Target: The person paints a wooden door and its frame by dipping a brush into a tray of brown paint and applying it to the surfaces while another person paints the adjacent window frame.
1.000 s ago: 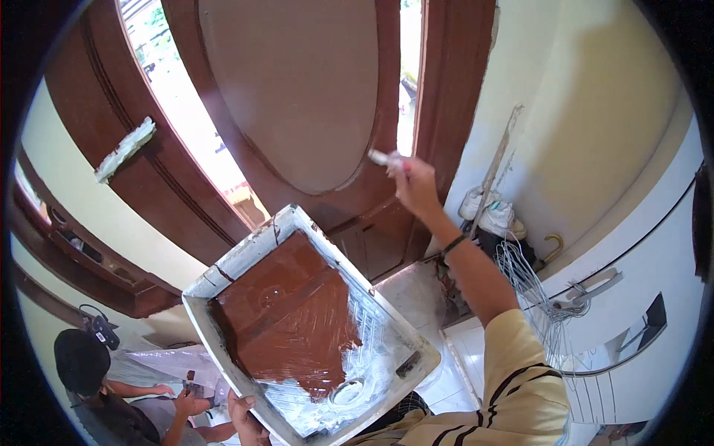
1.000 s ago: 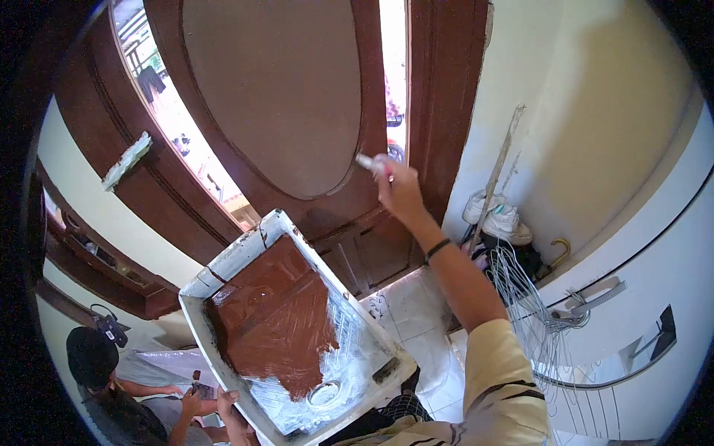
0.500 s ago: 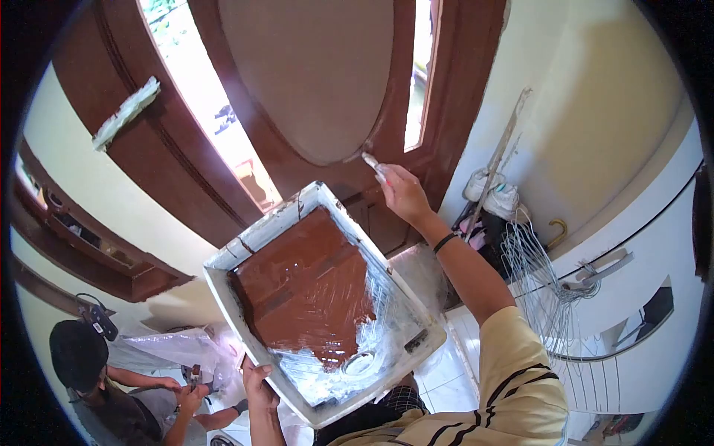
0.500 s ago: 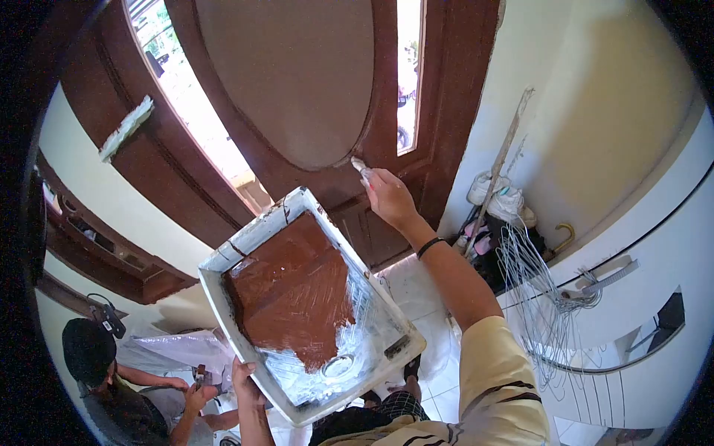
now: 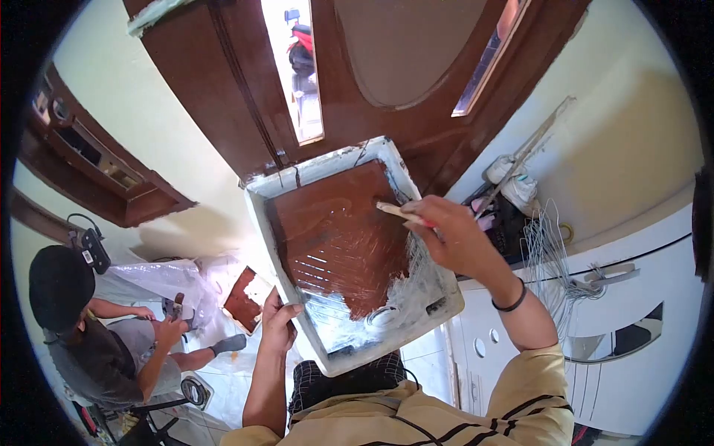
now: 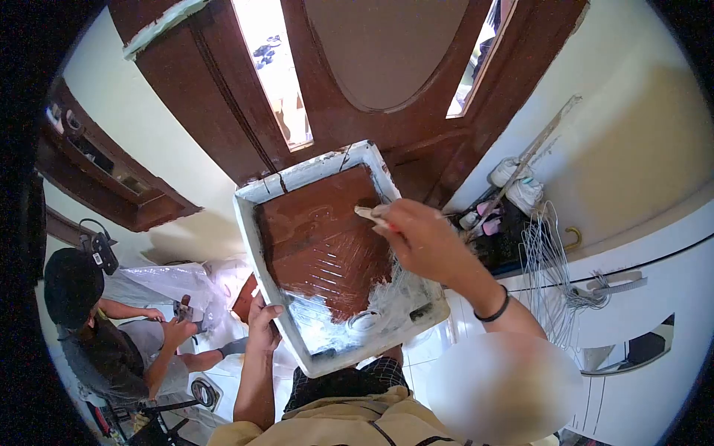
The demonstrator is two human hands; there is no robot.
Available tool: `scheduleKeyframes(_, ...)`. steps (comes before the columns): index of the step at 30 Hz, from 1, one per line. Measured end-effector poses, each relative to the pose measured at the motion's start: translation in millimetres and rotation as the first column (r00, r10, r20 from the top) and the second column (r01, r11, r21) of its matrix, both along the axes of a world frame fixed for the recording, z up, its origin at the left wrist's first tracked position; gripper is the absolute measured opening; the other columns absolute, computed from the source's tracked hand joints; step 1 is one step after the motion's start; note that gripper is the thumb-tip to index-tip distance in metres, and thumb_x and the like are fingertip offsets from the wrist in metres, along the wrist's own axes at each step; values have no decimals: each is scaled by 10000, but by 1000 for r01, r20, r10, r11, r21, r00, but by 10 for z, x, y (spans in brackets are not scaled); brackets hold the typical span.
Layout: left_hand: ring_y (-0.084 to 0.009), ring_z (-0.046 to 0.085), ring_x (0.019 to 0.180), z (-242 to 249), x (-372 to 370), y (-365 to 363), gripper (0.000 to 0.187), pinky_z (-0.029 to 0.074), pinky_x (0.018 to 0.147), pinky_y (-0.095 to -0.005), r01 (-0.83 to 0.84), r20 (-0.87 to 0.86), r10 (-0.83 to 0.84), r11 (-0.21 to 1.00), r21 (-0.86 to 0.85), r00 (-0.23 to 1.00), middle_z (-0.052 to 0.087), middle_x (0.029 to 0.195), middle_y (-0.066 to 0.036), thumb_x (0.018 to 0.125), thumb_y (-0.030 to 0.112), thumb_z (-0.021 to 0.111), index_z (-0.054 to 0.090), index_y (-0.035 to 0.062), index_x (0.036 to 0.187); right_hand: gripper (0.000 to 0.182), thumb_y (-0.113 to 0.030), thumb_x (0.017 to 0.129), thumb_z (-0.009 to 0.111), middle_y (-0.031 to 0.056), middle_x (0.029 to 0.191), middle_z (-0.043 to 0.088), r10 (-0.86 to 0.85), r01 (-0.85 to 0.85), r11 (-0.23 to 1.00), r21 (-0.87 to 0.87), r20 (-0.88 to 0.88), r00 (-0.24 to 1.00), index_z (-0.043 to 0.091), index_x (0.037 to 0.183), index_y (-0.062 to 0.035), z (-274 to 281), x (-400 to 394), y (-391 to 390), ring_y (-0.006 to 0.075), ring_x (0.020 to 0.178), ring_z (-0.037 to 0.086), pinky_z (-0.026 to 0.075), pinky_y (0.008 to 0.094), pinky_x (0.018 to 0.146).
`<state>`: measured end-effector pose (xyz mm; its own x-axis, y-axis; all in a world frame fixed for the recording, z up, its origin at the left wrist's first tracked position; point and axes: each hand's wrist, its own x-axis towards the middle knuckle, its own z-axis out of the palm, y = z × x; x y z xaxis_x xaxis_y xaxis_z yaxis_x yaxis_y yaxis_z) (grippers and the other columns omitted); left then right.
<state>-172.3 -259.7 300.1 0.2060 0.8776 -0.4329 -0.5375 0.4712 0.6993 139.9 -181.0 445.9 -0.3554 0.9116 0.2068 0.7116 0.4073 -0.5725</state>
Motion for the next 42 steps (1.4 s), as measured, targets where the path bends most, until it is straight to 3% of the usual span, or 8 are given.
scheduleKeyframes(7, -126, 573, 869, -11, -11, 23, 490, 459, 769, -251, 21, 45, -20, 999, -24, 999, 600, 949, -32, 707, -29, 604, 540, 13, 1192, 195, -60, 836, 637, 146, 926, 577, 100, -106, 993, 43, 116, 988, 589, 1018, -8, -441, -409, -31, 337, 825, 598, 507, 405, 702)
scheduleKeyframes(10, -115, 574, 868, -12, -1, 30, 511, 462, 761, -244, 21, 27, -21, 1000, -10, 999, 602, 973, -32, 706, -33, 609, 536, 12, 1210, 195, -67, 871, 622, 135, 898, 617, 87, -86, 996, 14, -2, 996, 589, 1040, 25, -466, -406, -89, 264, 771, 635, 511, 364, 661)
scheduleKeyframes(12, -110, 573, 869, -14, -11, 37, 523, 461, 771, -244, 40, 35, -40, 999, -6, 999, 601, 992, -29, 705, -37, 613, 531, 10, 1219, 191, -79, 907, 600, 134, 886, 650, -154, 65, 944, -325, -257, 954, 594, 1062, 33, -430, -306, -139, 241, 742, 654, 518, 330, 647)
scheduleKeyframes(16, -112, 572, 867, 6, 2, 43, 521, 460, 771, -246, 33, 23, -33, 999, 2, 999, 600, 981, -27, 706, -33, 615, 530, 9, 1218, 260, -165, 962, 570, 124, 838, 669, -513, 9, 813, -582, -709, 483, 595, 1097, 56, -496, -39, -123, 149, 718, 656, 527, 284, 599)
scheduleKeyframes(18, -116, 571, 864, 15, -2, 46, 515, 456, 766, -246, 25, 14, -25, 1000, 5, 1000, 598, 968, -25, 706, -25, 617, 531, 11, 1212, 267, -193, 974, 554, 137, 853, 667, -577, -4, 790, -613, -745, 335, 601, 1081, 47, -507, 48, -133, 185, 718, 662, 541, 292, 624)
scheduleKeyframes(29, -158, 575, 852, 43, 22, 69, 452, 461, 783, -279, 13, -49, -12, 999, 36, 999, 600, 922, -42, 682, 30, 612, 555, 11, 1129, 247, -210, 961, 559, 140, 850, 666, -540, 24, 841, -541, -841, -45, 600, 1048, 18, -740, 444, -215, 221, 719, 661, 536, 313, 622)
scheduleKeyframes(36, -169, 587, 825, 1, 30, 33, 430, 482, 781, -287, -15, -87, 17, 999, 32, 996, 601, 911, -45, 681, 45, 610, 557, 22, 1107, 251, -201, 952, 559, 154, 834, 656, -355, 234, 893, -383, -922, -153, 587, 1060, 23, -643, 803, 322, 245, 735, 662, 552, 331, 639)
scheduleKeyframes(42, -173, 579, 860, 34, 77, -12, 452, 473, 789, -303, -71, -175, 76, 997, 35, 982, 596, 929, -47, 662, 92, 633, 556, 19, 1101, 201, -138, 918, 570, 176, 821, 651, -392, 504, 761, -408, -909, -145, 567, 989, 50, -986, 1210, 1212, 288, 683, 682, 589, 341, 605)
